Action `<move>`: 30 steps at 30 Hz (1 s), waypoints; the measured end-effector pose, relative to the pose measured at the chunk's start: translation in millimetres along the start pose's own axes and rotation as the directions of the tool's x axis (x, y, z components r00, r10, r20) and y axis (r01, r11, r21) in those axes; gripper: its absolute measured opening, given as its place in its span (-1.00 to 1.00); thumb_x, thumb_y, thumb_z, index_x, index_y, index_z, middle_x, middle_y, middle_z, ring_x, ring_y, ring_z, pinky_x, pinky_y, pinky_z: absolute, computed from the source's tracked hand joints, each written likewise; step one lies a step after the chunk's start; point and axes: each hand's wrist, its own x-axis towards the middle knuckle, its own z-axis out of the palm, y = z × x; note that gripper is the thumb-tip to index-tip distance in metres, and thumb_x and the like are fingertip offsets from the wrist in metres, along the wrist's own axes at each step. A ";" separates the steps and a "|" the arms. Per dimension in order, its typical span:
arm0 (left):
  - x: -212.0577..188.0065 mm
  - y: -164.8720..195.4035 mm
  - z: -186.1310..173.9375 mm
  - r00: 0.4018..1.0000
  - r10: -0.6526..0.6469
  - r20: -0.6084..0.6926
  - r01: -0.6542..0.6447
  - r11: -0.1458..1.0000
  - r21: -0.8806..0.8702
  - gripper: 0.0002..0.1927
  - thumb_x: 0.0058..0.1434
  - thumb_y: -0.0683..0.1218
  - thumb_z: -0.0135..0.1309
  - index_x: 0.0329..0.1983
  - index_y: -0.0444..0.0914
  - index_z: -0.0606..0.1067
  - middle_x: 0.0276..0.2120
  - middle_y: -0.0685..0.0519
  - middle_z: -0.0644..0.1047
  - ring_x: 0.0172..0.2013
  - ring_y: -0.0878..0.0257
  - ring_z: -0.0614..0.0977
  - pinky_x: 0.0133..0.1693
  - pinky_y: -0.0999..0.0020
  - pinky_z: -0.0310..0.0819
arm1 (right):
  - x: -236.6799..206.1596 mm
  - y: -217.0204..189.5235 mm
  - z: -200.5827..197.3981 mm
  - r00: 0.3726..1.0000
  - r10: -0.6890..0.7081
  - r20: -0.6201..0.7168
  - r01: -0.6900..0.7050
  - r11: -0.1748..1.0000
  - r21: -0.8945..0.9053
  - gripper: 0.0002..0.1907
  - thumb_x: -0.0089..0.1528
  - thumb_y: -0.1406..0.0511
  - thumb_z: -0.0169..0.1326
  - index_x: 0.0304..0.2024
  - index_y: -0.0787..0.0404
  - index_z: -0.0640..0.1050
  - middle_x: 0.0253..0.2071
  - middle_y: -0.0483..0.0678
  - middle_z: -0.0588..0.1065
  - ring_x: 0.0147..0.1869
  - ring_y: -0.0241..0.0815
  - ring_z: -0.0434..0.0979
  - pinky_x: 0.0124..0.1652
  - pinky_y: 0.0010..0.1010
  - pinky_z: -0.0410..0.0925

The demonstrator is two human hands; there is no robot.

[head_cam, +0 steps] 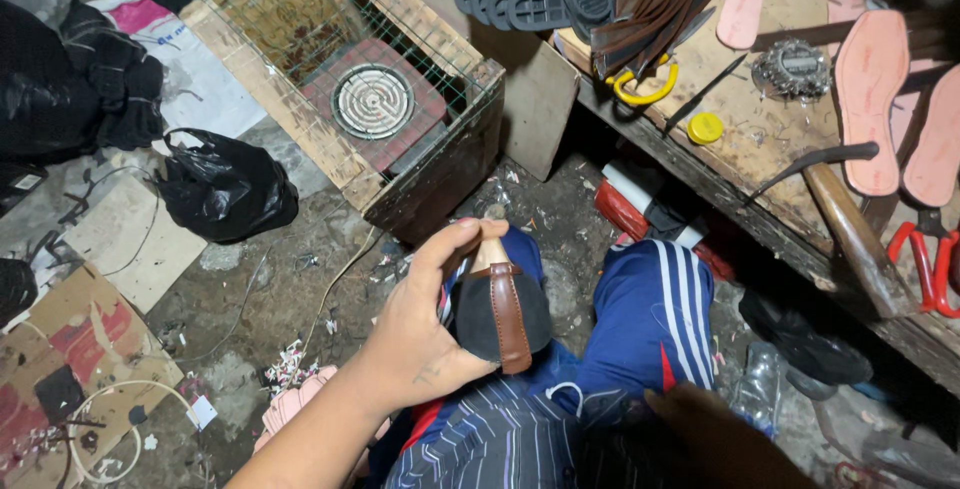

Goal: The person sits on the floor with a shoe across their lap and works the upper over the sole. They pull and press the upper edge with pincers, trim excess material with a blade, and hammer the sole and edge to shape and secure it.

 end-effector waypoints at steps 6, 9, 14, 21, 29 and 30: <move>16.3 -9.2 46.6 0.993 0.113 -0.024 -0.107 0.978 0.178 0.10 -0.07 0.01 0.52 0.46 -0.23 0.12 0.33 -0.15 0.39 0.31 -0.08 0.50 0.33 0.08 0.35 | 14.5 -17.7 -13.4 0.982 -0.060 -0.181 0.146 0.848 0.509 -0.45 0.32 0.23 -0.10 0.37 0.22 0.32 0.20 0.04 0.52 0.22 -0.15 0.53 0.21 -0.32 0.33; 29.3 -19.4 74.7 0.983 0.179 0.048 -0.184 0.911 0.370 0.13 -0.20 0.10 0.51 0.39 -0.29 0.18 0.27 -0.24 0.39 0.28 -0.22 0.45 0.29 0.00 0.31 | 45.4 -12.3 -19.9 0.894 -0.368 -0.258 0.448 0.770 0.455 -0.42 0.32 0.28 -0.04 0.38 0.28 0.27 0.18 0.00 0.47 0.21 -0.26 0.45 0.18 -0.36 0.31; 51.3 -55.1 85.6 0.920 -0.276 0.277 0.105 0.857 0.504 0.08 -0.18 0.00 0.45 0.42 -0.33 0.21 0.09 -0.21 0.50 0.06 -0.18 0.55 0.04 0.02 0.42 | 88.5 26.3 -62.2 0.970 -0.057 -0.238 0.163 0.875 0.456 -0.58 0.35 0.23 0.01 0.11 0.41 0.59 -0.18 0.00 0.52 -0.19 -0.19 0.40 -0.19 -0.36 0.27; 38.2 -75.9 130.4 0.921 -0.182 0.346 -0.067 0.798 0.599 -0.04 -0.12 -0.05 0.38 0.37 -0.37 0.28 -0.11 -0.18 0.51 -0.13 -0.12 0.58 -0.08 0.03 0.44 | 125.9 84.6 -34.6 0.767 0.077 -0.637 0.226 0.897 0.381 -0.50 0.39 0.02 -0.09 -0.27 0.30 0.63 -0.36 -0.09 0.60 -0.25 -0.31 0.51 -0.16 -0.39 0.36; 49.0 -80.2 130.1 0.940 -0.078 0.333 -0.154 0.773 0.615 0.01 -0.20 -0.04 0.39 0.36 -0.37 0.28 0.01 -0.27 0.48 -0.09 -0.19 0.54 -0.01 0.05 0.41 | 133.8 112.1 -33.5 0.680 0.045 -0.731 0.359 0.849 0.386 -0.40 0.44 0.03 -0.18 -0.46 0.32 0.57 -0.50 -0.10 0.51 -0.37 -0.31 0.44 -0.26 -0.38 0.34; 50.3 -80.6 129.5 0.943 -0.093 0.321 -0.134 0.774 0.619 0.02 -0.22 -0.03 0.39 0.36 -0.38 0.27 0.01 -0.26 0.48 -0.07 -0.19 0.53 0.00 0.04 0.41 | 137.7 110.5 -32.6 0.676 0.073 -0.733 0.357 0.839 0.412 -0.40 0.43 0.03 -0.17 -0.47 0.32 0.56 -0.52 -0.10 0.49 -0.38 -0.30 0.43 -0.27 -0.37 0.33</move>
